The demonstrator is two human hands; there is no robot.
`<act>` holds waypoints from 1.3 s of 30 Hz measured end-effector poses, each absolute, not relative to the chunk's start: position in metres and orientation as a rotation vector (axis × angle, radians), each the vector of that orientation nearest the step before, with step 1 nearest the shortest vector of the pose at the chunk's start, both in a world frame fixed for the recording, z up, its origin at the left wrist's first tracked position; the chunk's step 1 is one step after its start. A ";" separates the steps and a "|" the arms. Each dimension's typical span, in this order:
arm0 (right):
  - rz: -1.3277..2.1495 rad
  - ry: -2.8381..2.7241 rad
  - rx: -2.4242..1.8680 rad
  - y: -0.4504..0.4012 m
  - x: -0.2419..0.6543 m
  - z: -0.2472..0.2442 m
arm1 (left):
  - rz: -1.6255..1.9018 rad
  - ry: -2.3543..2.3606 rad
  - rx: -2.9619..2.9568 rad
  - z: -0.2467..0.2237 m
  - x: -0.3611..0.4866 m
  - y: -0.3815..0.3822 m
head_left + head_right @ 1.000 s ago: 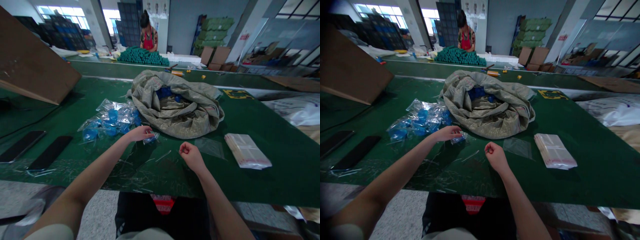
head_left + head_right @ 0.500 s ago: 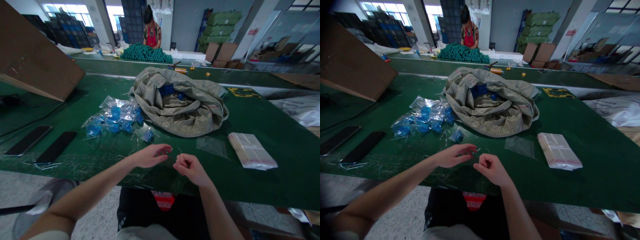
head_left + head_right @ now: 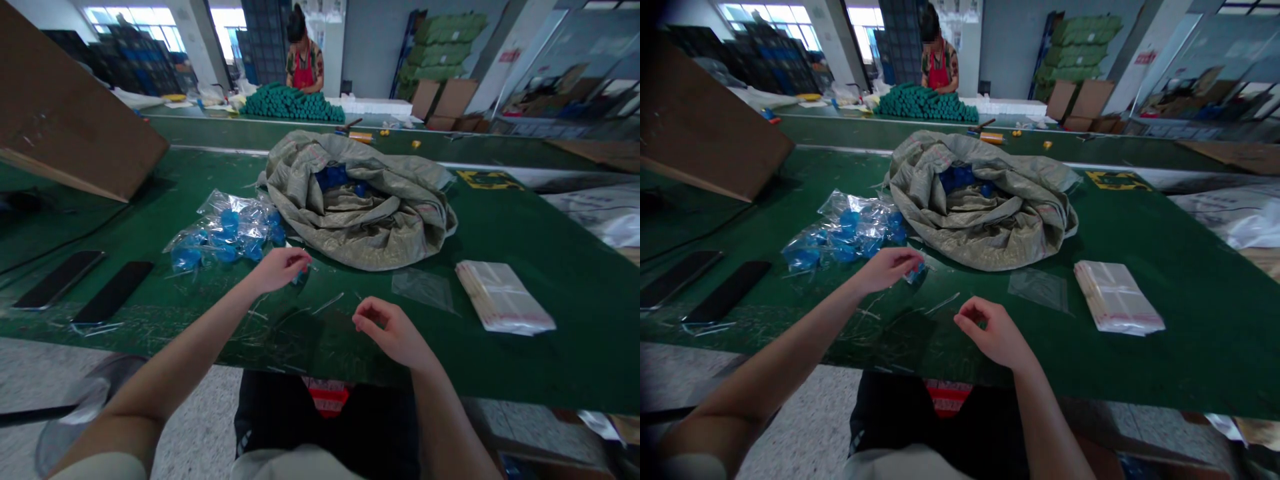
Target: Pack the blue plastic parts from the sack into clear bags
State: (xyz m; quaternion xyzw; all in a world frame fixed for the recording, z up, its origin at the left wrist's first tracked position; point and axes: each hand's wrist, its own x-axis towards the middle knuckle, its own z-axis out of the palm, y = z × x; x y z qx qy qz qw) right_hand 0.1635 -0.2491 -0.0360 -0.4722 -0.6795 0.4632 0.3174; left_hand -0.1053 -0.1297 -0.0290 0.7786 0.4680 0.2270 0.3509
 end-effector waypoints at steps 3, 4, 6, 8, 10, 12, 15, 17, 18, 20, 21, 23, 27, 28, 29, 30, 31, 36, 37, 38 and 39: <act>1.122 -1.985 -1.195 -0.245 0.170 -0.007 | 0.631 1.588 2.176 -0.044 -0.121 -0.097; 1.076 -2.042 -1.183 -0.240 0.172 0.001 | 0.597 1.659 2.184 -0.050 -0.123 -0.091; 0.970 -2.104 -1.196 -0.223 0.177 0.009 | 0.479 1.701 2.167 -0.062 -0.125 -0.088; 0.833 -2.074 -1.265 -0.195 0.183 0.003 | 0.348 1.651 2.173 -0.071 -0.123 -0.092; 0.651 -1.979 -1.353 -0.164 0.190 -0.020 | 0.265 1.604 2.225 -0.077 -0.118 -0.097; 0.518 -1.859 -1.450 -0.138 0.195 -0.050 | 0.244 1.600 2.284 -0.079 -0.114 -0.100; 0.494 -1.802 -1.553 -0.120 0.200 -0.090 | 0.221 1.592 2.321 -0.077 -0.118 -0.100; 0.510 -1.846 -1.536 -0.119 0.201 -0.103 | 0.185 1.644 2.357 -0.073 -0.128 -0.101; 0.508 -1.849 -1.536 -0.121 0.201 -0.106 | 0.161 1.699 2.389 -0.071 -0.134 -0.102; 0.499 -1.852 -1.541 -0.123 0.202 -0.106 | 0.127 1.825 2.459 -0.064 -0.143 -0.105; 0.495 -1.851 -1.548 -0.124 0.202 -0.105 | 0.146 1.853 2.503 -0.060 -0.145 -0.106; 0.488 -1.851 -1.559 -0.122 0.202 -0.103 | 0.261 1.809 2.608 -0.049 -0.139 -0.103; 0.472 -1.864 -1.555 -0.117 0.202 -0.105 | 0.533 1.550 2.708 -0.031 -0.091 -0.058; 0.472 -1.882 -1.545 -0.116 0.201 -0.106 | 0.563 1.491 2.679 -0.029 -0.074 -0.036; 0.474 -1.901 -1.537 -0.116 0.201 -0.106 | 0.571 1.448 2.635 -0.029 -0.055 -0.012; 0.474 -1.920 -1.533 -0.117 0.200 -0.105 | 0.590 1.444 2.589 -0.030 -0.036 0.015; 0.471 -1.935 -1.538 -0.118 0.199 -0.104 | 0.597 1.451 2.564 -0.032 -0.016 0.042; 0.376 -2.030 -1.723 -0.126 0.203 -0.084 | 0.589 1.543 2.440 -0.044 0.079 0.153; 0.342 -2.007 -1.807 -0.126 0.208 -0.078 | 0.592 1.546 2.427 -0.046 0.095 0.167; 0.316 -1.956 -1.900 -0.126 0.214 -0.072 | 0.595 1.550 2.417 -0.047 0.110 0.179; 0.303 -1.902 -1.982 -0.127 0.223 -0.065 | 0.588 1.554 2.408 -0.049 0.122 0.190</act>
